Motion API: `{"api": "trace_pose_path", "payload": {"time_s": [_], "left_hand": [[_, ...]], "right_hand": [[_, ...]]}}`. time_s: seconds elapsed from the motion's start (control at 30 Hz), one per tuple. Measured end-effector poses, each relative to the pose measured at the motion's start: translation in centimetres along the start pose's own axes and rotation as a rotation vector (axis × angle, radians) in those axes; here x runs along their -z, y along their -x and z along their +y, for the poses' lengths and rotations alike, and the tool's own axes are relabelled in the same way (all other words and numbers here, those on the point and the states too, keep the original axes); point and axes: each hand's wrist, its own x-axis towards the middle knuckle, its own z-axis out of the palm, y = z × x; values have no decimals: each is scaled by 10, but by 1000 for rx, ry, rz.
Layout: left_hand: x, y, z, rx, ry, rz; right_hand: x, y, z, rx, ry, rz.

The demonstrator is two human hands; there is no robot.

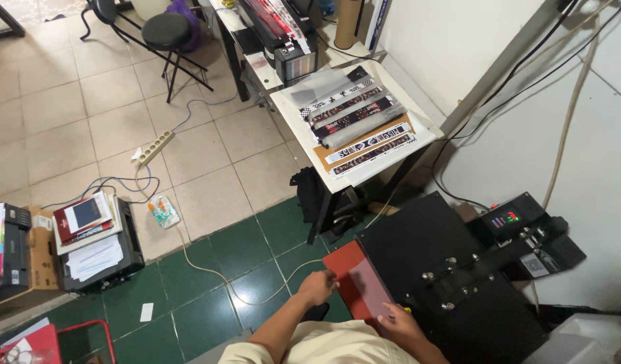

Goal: The person repeatedly places sticker strips onto a pink sheet on a heat press, closes the press, waits, then opens it to peel and remove the backing. Finished strips are placed on a nearby table. The cycle repeats with multiple sticker strips.

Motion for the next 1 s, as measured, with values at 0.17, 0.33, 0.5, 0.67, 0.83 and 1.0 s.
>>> {"api": "trace_pose_path", "payload": {"time_s": [0.17, 0.33, 0.5, 0.67, 0.83, 1.0], "left_hand": [[15, -12, 1, -33, -6, -56], [33, -22, 4, -33, -56, -118], [50, -35, 6, -85, -77, -158], [46, -48, 3, -119, -122, -215], [26, -63, 7, -261, -167, -221], [11, -73, 35, -328, -210, -321]], "right_hand": [[2, -6, -8, -32, -15, 48], [-4, -11, -19, -17, 6, 96], [-16, -12, -26, 37, 18, 222], [-23, -5, -22, -110, 3, 203], [-22, 15, -8, -200, -90, 256], [-17, 40, 7, -464, -251, 182]]}}
